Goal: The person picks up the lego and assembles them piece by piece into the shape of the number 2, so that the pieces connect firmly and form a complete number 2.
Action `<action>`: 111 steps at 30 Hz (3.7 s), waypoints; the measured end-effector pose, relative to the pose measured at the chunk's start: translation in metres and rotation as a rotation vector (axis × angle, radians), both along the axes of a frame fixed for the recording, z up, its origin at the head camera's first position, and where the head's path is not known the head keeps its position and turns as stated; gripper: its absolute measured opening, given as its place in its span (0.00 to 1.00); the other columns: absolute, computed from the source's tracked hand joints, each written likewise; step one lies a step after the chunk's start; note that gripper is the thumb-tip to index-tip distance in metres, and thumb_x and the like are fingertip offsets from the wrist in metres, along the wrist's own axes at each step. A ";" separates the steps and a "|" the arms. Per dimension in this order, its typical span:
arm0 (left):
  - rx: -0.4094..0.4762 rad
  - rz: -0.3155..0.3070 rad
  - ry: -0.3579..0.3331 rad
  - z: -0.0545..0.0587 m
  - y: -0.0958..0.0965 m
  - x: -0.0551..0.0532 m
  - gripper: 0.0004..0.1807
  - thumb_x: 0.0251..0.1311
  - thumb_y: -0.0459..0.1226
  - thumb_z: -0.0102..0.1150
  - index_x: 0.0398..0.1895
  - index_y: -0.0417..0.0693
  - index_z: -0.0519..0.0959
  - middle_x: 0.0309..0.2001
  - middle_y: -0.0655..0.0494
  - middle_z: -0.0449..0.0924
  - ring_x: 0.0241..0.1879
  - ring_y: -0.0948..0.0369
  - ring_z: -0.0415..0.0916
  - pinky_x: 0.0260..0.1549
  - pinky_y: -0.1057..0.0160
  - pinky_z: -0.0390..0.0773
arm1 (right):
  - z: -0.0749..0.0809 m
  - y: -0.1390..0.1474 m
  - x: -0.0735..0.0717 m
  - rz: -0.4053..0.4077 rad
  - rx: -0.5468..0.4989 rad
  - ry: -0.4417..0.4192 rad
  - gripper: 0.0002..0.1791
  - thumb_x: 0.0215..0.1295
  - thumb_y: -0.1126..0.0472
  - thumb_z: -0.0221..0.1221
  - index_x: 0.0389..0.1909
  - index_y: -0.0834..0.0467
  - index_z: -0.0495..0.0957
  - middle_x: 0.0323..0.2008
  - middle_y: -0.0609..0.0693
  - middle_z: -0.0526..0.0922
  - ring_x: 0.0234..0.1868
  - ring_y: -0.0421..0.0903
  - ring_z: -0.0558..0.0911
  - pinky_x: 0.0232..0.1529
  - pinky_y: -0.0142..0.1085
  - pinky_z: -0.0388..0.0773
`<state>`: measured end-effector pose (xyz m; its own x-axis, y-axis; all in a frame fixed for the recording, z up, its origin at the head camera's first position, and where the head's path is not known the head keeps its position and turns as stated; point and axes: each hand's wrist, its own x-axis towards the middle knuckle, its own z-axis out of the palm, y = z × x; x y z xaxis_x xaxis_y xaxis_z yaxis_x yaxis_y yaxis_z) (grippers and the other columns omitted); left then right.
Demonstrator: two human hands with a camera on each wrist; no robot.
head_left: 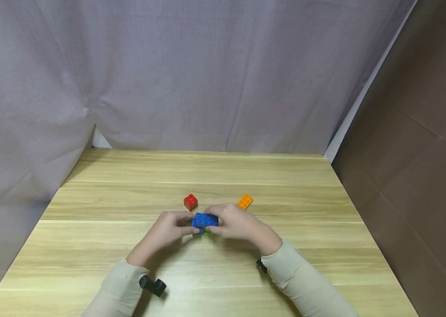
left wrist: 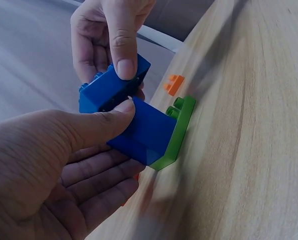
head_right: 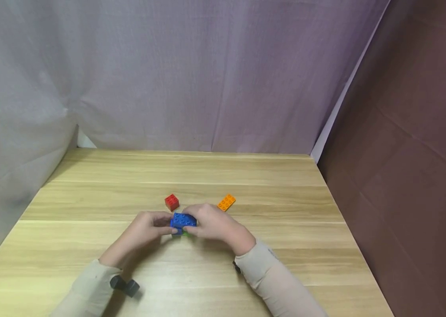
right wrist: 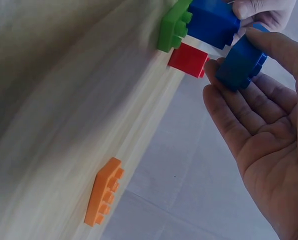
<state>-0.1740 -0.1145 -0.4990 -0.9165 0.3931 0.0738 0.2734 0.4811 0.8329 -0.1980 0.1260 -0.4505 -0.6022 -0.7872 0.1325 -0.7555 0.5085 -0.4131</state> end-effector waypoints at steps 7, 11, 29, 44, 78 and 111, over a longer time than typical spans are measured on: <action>0.006 -0.009 -0.007 0.000 -0.001 0.000 0.15 0.57 0.42 0.74 0.47 0.51 0.86 0.42 0.60 0.88 0.41 0.66 0.84 0.44 0.64 0.83 | -0.005 -0.003 0.002 0.014 0.005 0.003 0.18 0.67 0.55 0.66 0.53 0.60 0.81 0.46 0.48 0.86 0.38 0.35 0.80 0.41 0.22 0.78; 0.003 -0.014 0.009 0.000 -0.001 -0.001 0.15 0.57 0.41 0.74 0.48 0.51 0.86 0.42 0.60 0.88 0.41 0.67 0.84 0.45 0.63 0.83 | -0.007 -0.003 0.003 0.022 -0.012 0.032 0.19 0.67 0.55 0.66 0.54 0.60 0.81 0.46 0.48 0.86 0.39 0.35 0.80 0.42 0.22 0.79; -0.001 0.005 -0.007 -0.002 -0.002 -0.001 0.16 0.56 0.43 0.74 0.48 0.53 0.86 0.41 0.62 0.87 0.41 0.66 0.84 0.49 0.58 0.82 | -0.008 -0.008 0.005 -0.029 0.043 0.023 0.20 0.69 0.54 0.65 0.57 0.60 0.80 0.49 0.50 0.86 0.46 0.39 0.84 0.48 0.29 0.81; -0.011 0.012 0.001 0.000 -0.002 0.000 0.15 0.57 0.42 0.74 0.47 0.51 0.86 0.41 0.61 0.88 0.41 0.67 0.84 0.48 0.59 0.83 | -0.010 -0.015 0.008 -0.069 0.060 0.085 0.19 0.69 0.51 0.65 0.54 0.58 0.81 0.48 0.49 0.86 0.46 0.39 0.83 0.47 0.32 0.82; -0.060 -0.012 0.045 0.000 -0.002 0.000 0.14 0.57 0.42 0.73 0.46 0.52 0.86 0.41 0.61 0.88 0.42 0.66 0.84 0.48 0.59 0.83 | 0.009 -0.030 0.011 -0.109 0.229 0.058 0.08 0.68 0.53 0.65 0.33 0.51 0.78 0.27 0.40 0.77 0.26 0.37 0.72 0.26 0.27 0.69; -0.103 -0.014 0.198 0.014 -0.002 0.005 0.14 0.58 0.42 0.73 0.46 0.54 0.86 0.45 0.59 0.87 0.45 0.58 0.85 0.46 0.57 0.84 | 0.006 -0.030 0.007 -0.118 0.224 0.047 0.11 0.68 0.52 0.65 0.31 0.52 0.77 0.24 0.41 0.77 0.24 0.37 0.71 0.24 0.28 0.66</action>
<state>-0.1686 -0.1163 -0.4848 -0.8826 0.4204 0.2105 0.4339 0.5560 0.7089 -0.1905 0.0958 -0.4448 -0.6891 -0.7246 -0.0070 -0.7012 0.6693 -0.2457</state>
